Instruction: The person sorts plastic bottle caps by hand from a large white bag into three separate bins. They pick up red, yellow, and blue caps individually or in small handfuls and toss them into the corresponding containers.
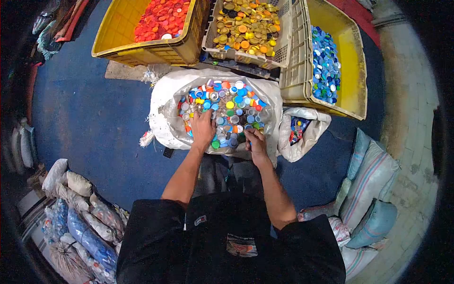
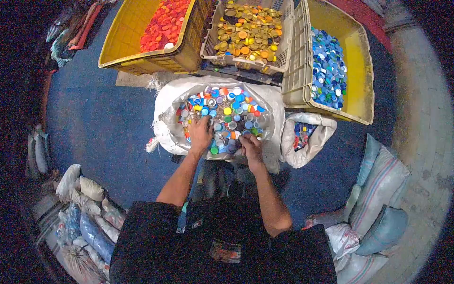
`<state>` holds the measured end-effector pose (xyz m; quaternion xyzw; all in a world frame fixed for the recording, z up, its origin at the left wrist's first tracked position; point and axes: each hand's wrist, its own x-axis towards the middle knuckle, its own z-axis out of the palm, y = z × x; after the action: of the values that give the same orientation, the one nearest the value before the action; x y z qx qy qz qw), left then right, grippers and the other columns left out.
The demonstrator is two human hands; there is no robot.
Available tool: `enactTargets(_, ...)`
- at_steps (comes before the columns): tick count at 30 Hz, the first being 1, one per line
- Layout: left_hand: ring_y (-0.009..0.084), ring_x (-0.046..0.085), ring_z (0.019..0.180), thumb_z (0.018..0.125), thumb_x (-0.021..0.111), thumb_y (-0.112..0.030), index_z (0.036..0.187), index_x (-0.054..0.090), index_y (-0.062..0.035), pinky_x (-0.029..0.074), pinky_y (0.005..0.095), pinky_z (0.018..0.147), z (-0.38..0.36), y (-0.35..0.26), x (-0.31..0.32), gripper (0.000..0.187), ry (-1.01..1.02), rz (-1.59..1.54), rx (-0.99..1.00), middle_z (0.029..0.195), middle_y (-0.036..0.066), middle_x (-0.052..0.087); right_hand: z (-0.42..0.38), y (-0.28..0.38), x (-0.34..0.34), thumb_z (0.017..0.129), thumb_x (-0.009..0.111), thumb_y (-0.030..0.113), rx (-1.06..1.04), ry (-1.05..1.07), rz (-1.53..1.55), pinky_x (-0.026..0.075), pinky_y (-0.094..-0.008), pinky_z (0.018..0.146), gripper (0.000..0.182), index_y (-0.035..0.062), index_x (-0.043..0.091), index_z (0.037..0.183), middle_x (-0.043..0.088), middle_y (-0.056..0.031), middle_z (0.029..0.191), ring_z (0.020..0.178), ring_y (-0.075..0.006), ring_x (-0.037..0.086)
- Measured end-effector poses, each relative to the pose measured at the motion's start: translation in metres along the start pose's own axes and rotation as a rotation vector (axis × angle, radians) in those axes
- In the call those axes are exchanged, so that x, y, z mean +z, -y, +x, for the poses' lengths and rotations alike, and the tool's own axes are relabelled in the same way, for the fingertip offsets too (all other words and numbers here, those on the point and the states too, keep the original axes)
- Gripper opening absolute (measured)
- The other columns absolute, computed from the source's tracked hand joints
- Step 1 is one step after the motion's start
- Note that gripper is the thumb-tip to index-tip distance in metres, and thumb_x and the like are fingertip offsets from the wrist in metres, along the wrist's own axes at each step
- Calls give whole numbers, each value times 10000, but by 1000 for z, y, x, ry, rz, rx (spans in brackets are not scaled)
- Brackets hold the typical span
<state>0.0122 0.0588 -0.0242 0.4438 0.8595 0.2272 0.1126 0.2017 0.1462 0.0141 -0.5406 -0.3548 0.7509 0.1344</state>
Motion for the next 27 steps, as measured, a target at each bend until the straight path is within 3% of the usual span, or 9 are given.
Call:
enactTargets(5, 325, 516, 886, 721, 666, -80, 1029, 638, -86, 367, 438, 772, -2, 2, 1, 309, -27, -80, -53, 866, 124, 632, 2, -12, -7, 861, 649, 198, -11, -4, -4, 362, -233, 449, 152, 62, 582, 870, 497, 35, 651, 491, -59, 438)
enactTargets(8, 254, 556, 817, 762, 655, -74, 1006, 647, -69, 410, 388, 716, -4, 3, -1, 244, -118, -308, -130, 794, 94, 620, -3, -4, -1, 864, 647, 211, 27, -46, 52, 356, -228, 450, 161, 63, 591, 839, 509, 26, 657, 485, -56, 439)
enactTargets(11, 165, 570, 755, 814, 626, -62, 1005, 646, -51, 438, 320, 648, -14, -16, -30, 193, -152, -678, -413, 749, 41, 596, 2, -4, 2, 842, 669, 244, 16, -18, -80, 397, -272, 477, 219, 40, 598, 809, 518, 12, 646, 512, -88, 473)
enactTargets(12, 181, 582, 808, 846, 614, -94, 1035, 626, -43, 483, 329, 738, -21, -15, -36, 196, -50, -921, -579, 918, 71, 628, 8, -8, 6, 830, 677, 251, -85, -38, -234, 413, -294, 493, 232, 34, 599, 808, 533, -4, 641, 525, -112, 496)
enactTargets(16, 160, 558, 731, 904, 499, -168, 987, 531, -35, 501, 286, 674, -50, 1, -47, 160, -29, -1871, -1001, 801, 37, 563, 22, 4, 43, 787, 701, 260, -332, -65, -697, 464, -358, 581, 260, 20, 607, 820, 594, -80, 661, 615, -205, 585)
enactTargets(19, 134, 530, 683, 898, 520, -196, 915, 519, -55, 480, 278, 621, -77, 24, -42, 142, -48, -1994, -1145, 750, 10, 524, 45, 10, 70, 769, 692, 220, -390, -49, -934, 486, -385, 700, 223, 44, 631, 892, 642, -162, 823, 799, -289, 635)
enactTargets(20, 115, 493, 630, 898, 541, -227, 870, 511, -85, 435, 264, 558, -88, 38, -32, 148, 38, -2055, -1039, 715, -14, 502, 53, 9, 78, 768, 690, 212, -464, -49, -982, 488, -396, 725, 229, 47, 632, 914, 643, -166, 853, 834, -300, 632)
enactTargets(23, 103, 451, 585, 905, 551, -264, 821, 510, -106, 383, 255, 515, -87, 28, -57, 184, 8, -1668, -1246, 684, -26, 476, 66, 12, 92, 770, 678, 203, -532, -39, -1145, 487, -449, 813, 307, 65, 615, 1037, 638, -166, 972, 956, -341, 603)
enactTargets(27, 66, 389, 528, 918, 582, -272, 744, 484, -121, 302, 227, 462, -80, 24, -77, 250, 54, -1417, -1186, 610, -48, 412, 69, 18, 110, 778, 687, 238, -489, -94, -1259, 480, -449, 839, 353, 93, 606, 1090, 607, -167, 1083, 1040, -355, 565)
